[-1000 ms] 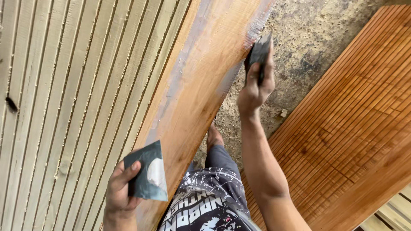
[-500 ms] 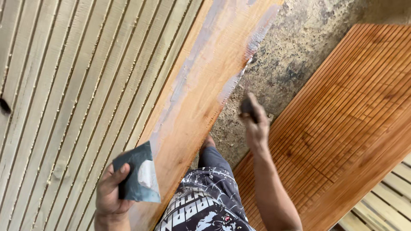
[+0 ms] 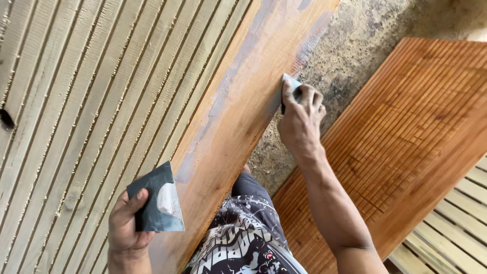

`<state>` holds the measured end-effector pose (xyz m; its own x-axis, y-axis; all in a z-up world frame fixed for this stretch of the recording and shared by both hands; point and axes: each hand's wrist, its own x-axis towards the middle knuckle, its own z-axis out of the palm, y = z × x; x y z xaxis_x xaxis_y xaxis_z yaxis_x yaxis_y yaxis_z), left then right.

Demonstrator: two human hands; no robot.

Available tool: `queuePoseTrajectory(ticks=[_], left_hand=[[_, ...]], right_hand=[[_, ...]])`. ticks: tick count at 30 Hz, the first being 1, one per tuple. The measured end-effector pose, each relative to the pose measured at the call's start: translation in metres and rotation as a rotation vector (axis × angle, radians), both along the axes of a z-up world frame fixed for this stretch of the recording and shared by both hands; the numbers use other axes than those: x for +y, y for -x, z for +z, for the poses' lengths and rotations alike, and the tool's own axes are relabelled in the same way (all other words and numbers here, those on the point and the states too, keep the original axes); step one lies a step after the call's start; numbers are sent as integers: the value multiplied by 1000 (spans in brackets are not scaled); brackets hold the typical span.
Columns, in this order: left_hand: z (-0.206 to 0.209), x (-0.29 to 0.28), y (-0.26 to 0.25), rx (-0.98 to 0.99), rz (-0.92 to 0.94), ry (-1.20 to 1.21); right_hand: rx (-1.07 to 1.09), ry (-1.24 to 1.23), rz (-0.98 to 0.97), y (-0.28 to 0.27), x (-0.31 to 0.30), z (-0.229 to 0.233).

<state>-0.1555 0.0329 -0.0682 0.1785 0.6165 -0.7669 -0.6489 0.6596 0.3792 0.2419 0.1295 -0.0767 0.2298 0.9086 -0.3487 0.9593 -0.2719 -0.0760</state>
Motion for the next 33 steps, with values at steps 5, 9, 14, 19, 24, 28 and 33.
queuePoseTrajectory(ticks=[5,9,14,19,24,28,33], left_hand=[[-1,8,1,-204,31,-58],[5,4,12,-192,55,-36],[-4,-6,32,-139,71,-26],[-10,-24,47,-305,78,-78],[-10,-38,48,-183,13,-43],[-4,-35,39,-186,36,-37],[7,-43,33,-289,-39,-97]], right_hand=[[-5,67,26,34,-7,27],[421,53,-193,30,-25,68],[349,-236,-11,52,-69,49],[164,-365,134,69,-91,4],[5,-158,204,85,-109,-1],[68,0,168,106,-123,28],[97,15,48,70,-90,45]])
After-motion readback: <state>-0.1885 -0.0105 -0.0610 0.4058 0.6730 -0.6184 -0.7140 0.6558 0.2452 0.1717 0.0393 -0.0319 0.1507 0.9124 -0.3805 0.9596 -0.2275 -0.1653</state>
